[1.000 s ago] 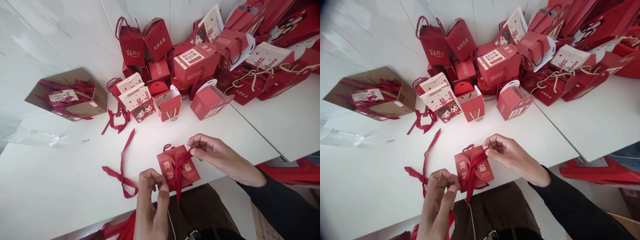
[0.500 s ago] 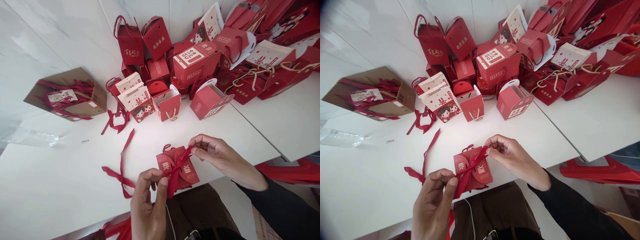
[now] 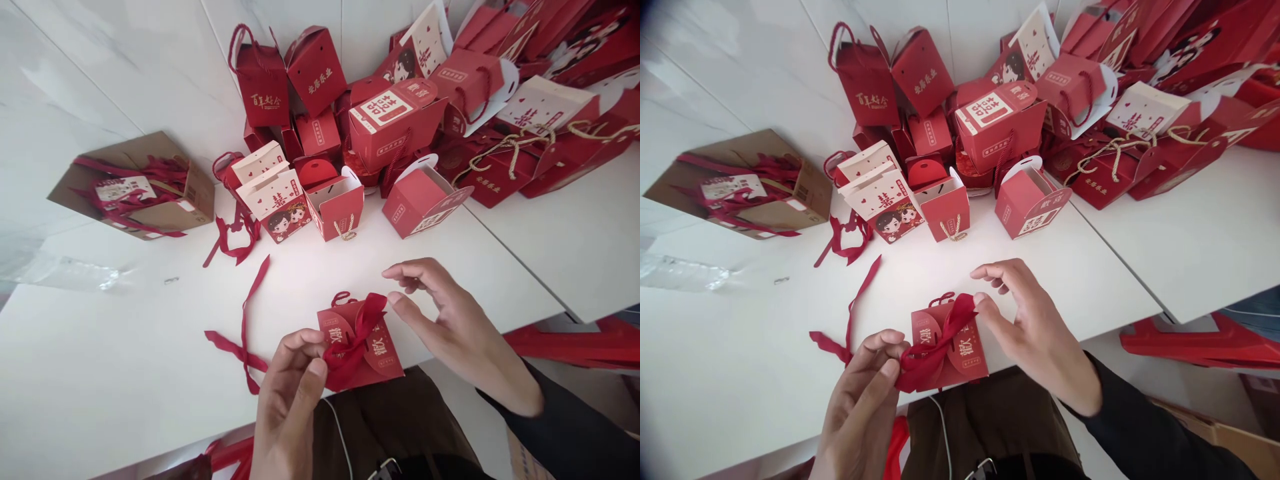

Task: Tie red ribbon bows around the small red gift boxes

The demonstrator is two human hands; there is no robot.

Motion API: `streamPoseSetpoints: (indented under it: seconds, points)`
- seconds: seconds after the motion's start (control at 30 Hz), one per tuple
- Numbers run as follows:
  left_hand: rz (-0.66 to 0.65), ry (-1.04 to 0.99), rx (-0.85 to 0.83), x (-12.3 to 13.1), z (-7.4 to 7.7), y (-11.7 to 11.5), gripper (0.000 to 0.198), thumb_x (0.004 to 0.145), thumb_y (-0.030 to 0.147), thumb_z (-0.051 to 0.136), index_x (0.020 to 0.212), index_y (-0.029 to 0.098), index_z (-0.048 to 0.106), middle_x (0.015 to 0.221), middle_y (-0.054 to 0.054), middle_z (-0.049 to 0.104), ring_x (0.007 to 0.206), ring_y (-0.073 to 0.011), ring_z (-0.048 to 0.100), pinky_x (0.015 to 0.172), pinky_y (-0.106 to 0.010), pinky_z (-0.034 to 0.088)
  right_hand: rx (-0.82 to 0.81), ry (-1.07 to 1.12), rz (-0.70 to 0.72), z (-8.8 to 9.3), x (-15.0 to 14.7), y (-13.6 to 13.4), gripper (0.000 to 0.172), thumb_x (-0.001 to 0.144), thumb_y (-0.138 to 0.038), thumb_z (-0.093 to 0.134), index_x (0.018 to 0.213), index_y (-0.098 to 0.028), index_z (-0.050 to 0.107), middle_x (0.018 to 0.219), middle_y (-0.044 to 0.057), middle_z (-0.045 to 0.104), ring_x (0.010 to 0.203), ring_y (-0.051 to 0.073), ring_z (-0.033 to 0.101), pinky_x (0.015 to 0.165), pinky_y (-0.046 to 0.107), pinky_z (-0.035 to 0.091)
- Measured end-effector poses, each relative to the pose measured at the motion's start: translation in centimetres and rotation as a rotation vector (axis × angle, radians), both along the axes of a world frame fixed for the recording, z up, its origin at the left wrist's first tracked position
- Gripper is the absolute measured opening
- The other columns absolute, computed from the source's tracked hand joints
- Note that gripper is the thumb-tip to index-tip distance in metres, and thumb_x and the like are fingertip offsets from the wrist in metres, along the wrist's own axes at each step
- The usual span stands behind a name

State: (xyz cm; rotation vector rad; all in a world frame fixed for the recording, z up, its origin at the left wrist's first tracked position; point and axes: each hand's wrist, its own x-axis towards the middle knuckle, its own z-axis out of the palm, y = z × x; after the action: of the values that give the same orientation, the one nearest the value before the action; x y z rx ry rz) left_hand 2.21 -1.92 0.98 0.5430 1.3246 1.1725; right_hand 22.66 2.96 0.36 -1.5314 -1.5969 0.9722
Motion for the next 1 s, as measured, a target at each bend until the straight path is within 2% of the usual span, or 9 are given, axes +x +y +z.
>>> streamPoseSetpoints:
  seconds: [0.1, 0.2, 0.27, 0.43, 0.53, 0.63, 0.73, 0.8, 1.0]
  points:
    - [-0.05, 0.022, 0.008, 0.3, 0.3, -0.3, 0.031, 0.08, 0.041, 0.079, 0.105, 0.025, 0.07, 0.091, -0.002, 0.062, 0.088, -0.0156, 0.058, 0.081, -0.024, 0.049, 0.201, -0.13, 0.186, 1.1, -1.1, -0.6, 0.023, 0.102, -0.032, 0.056, 0.125, -0.032, 0.06, 0.125, 0.006, 0.055, 0.122, 0.025, 0.051, 0.104, 0.041, 0.044]
    - [-0.087, 0.1, 0.044, 0.6, 0.4, -0.4, 0.036, 0.079, 0.04, 0.08, 0.108, 0.025, 0.067, 0.09, -0.003, 0.064, 0.087, -0.0181, 0.059, 0.081, -0.028, 0.05, 0.198, -0.125, 0.423, 1.7, -2.1, -0.4, 0.017, 0.101, -0.026, 0.057, 0.116, -0.029, 0.066, 0.127, 0.008, 0.055, 0.129, 0.027, 0.048, 0.105, 0.041, 0.047]
    - [-0.095, 0.182, 0.06, 0.7, 0.4, -0.4, 0.035, 0.078, 0.041, 0.08, 0.107, 0.025, 0.067, 0.089, -0.003, 0.065, 0.087, -0.0195, 0.06, 0.082, -0.03, 0.05, 0.147, -0.084, 0.469, 1.8, -2.4, -0.1, 0.011, 0.101, -0.026, 0.057, 0.102, -0.027, 0.068, 0.126, 0.008, 0.056, 0.129, 0.027, 0.049, 0.104, 0.041, 0.049]
    - [-0.156, 0.338, 0.046, 0.8, 0.1, -0.4, 0.031, 0.083, 0.046, 0.074, 0.105, 0.024, 0.07, 0.088, -0.003, 0.066, 0.09, -0.0211, 0.06, 0.082, -0.032, 0.047, 0.028, 0.002, 0.493, 2.3, -2.5, 0.3, 0.01, 0.099, -0.023, 0.055, 0.091, -0.024, 0.062, 0.128, 0.008, 0.056, 0.13, 0.025, 0.05, 0.103, 0.038, 0.051]
    - [-0.193, 0.357, 0.01, 0.5, 0.0, -0.4, 0.029, 0.083, 0.05, 0.074, 0.092, 0.022, 0.071, 0.083, -0.003, 0.064, 0.085, -0.0203, 0.057, 0.078, -0.031, 0.045, -0.01, 0.022, 0.514, 2.4, -2.4, 0.3, 0.01, 0.1, -0.025, 0.053, 0.093, -0.025, 0.061, 0.13, 0.008, 0.056, 0.131, 0.027, 0.05, 0.103, 0.04, 0.051]
    - [-0.194, 0.309, -0.003, 0.2, 0.0, -0.7, 0.031, 0.082, 0.052, 0.074, 0.086, 0.021, 0.07, 0.082, -0.003, 0.062, 0.081, -0.0194, 0.054, 0.076, -0.03, 0.044, 0.029, -0.011, 0.498, 1.9, -2.0, 0.3, 0.013, 0.103, -0.029, 0.05, 0.106, -0.028, 0.063, 0.136, 0.007, 0.056, 0.137, 0.027, 0.046, 0.108, 0.042, 0.046]
    - [-0.157, 0.208, -0.01, 0.0, 0.2, -1.0, 0.032, 0.081, 0.051, 0.076, 0.089, 0.022, 0.069, 0.086, -0.003, 0.061, 0.085, -0.0193, 0.053, 0.079, -0.029, 0.045, 0.082, -0.069, 0.432, 1.1, -1.4, 0.4, 0.025, 0.106, -0.03, 0.044, 0.126, -0.031, 0.058, 0.142, 0.005, 0.052, 0.141, 0.024, 0.042, 0.115, 0.043, 0.038]
    - [-0.139, 0.129, -0.01, 0.1, 0.3, -1.1, 0.031, 0.08, 0.05, 0.077, 0.092, 0.022, 0.069, 0.091, -0.004, 0.062, 0.087, -0.0192, 0.053, 0.078, -0.027, 0.045, 0.074, -0.099, 0.373, 0.5, -1.0, 0.5, 0.026, 0.107, -0.032, 0.044, 0.129, -0.032, 0.057, 0.14, 0.006, 0.054, 0.138, 0.023, 0.044, 0.114, 0.044, 0.038]
    - [-0.064, 0.023, 0.017, 0.6, -0.1, -1.0, 0.026, 0.08, 0.045, 0.077, 0.082, 0.022, 0.067, 0.099, -0.005, 0.065, 0.096, -0.0218, 0.058, 0.081, -0.028, 0.047, -0.017, -0.094, 0.251, -0.2, -0.7, 0.8, 0.012, 0.104, -0.035, 0.051, 0.102, -0.029, 0.061, 0.109, 0.003, 0.066, 0.11, 0.024, 0.06, 0.094, 0.04, 0.048]
